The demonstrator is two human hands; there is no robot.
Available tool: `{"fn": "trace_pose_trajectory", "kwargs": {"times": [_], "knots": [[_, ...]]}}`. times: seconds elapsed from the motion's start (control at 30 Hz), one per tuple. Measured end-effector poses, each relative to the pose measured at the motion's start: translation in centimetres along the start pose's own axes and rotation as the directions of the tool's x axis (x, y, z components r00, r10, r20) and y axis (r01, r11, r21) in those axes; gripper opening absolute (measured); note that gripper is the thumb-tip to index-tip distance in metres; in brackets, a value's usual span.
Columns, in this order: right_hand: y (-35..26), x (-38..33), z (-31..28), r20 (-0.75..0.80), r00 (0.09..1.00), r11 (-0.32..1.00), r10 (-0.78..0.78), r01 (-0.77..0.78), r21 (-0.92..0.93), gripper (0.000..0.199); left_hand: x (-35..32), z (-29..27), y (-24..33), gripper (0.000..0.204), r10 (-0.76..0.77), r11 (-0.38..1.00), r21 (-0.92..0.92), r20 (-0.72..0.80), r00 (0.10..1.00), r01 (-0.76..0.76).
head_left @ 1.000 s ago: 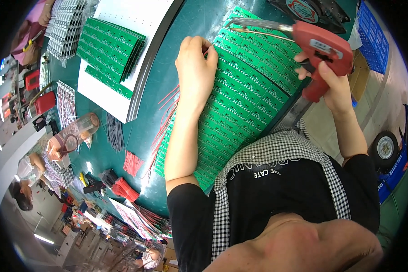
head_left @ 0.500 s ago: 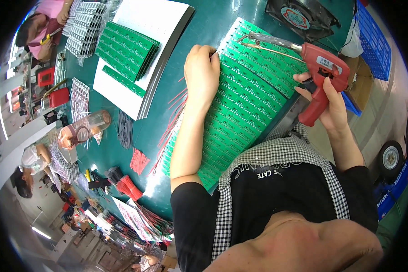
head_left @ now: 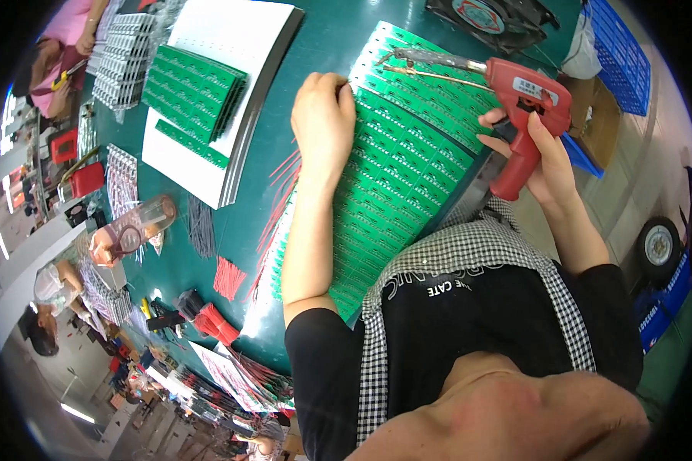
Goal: The recorder is attaching and soldering wires onto LED circuit boards at an assembly line.
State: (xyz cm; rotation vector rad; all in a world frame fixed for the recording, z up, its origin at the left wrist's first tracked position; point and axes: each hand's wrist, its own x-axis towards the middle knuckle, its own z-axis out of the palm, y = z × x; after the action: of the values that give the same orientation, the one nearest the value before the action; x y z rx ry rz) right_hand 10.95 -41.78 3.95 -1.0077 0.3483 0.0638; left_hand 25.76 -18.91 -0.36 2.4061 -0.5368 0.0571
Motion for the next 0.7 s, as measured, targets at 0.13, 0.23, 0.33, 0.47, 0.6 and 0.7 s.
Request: {"fn": "trace_pose_trajectory", "kwargs": {"times": [0.13, 0.23, 0.33, 0.47, 0.6, 0.7], "knots": [[-0.1, -0.5, -0.4, -0.003, 1.0, 0.999, -0.028, 0.028, 0.03, 0.039, -0.3, 0.0, 0.1, 0.011, -0.007, 1.0, 0.004, 0.0, 1.0, 0.007], [0.1, -0.4, -1.1, -0.002, 0.999, 0.997, -0.043, 0.043, 0.068, 0.04, -0.3, -0.5, 0.1, 0.013, 0.027, 0.995, 0.101, 0.016, 1.0, -0.028], [0.4, -1.0, -3.9, 0.097, 0.991, 0.974, -0.096, 0.073, 0.214, 0.043, -1.6, -2.6, -1.2, 0.024, 0.173, 0.963, 0.224, -0.097, 0.98, -0.148], [2.4, -1.3, -7.8, 0.183, 0.975, 0.923, -0.126, 0.048, 0.382, 0.05, -7.9, -7.7, -3.4, 0.028, 0.042, 0.958, 0.287, -0.149, 0.988, 0.002], [4.1, -0.8, -8.4, 0.313, 0.943, 0.876, -0.112, -0.055, 0.479, 0.053, -17.0, -11.7, -6.8, 0.025, -0.169, 0.904, 0.345, -0.254, 0.952, 0.252], [4.7, -0.6, -8.9, 0.329, 0.936, 0.876, -0.125, -0.051, 0.479, 0.054, -22.3, -13.5, -8.9, 0.024, -0.251, 0.858, 0.363, -0.319, 0.914, 0.363]]}}
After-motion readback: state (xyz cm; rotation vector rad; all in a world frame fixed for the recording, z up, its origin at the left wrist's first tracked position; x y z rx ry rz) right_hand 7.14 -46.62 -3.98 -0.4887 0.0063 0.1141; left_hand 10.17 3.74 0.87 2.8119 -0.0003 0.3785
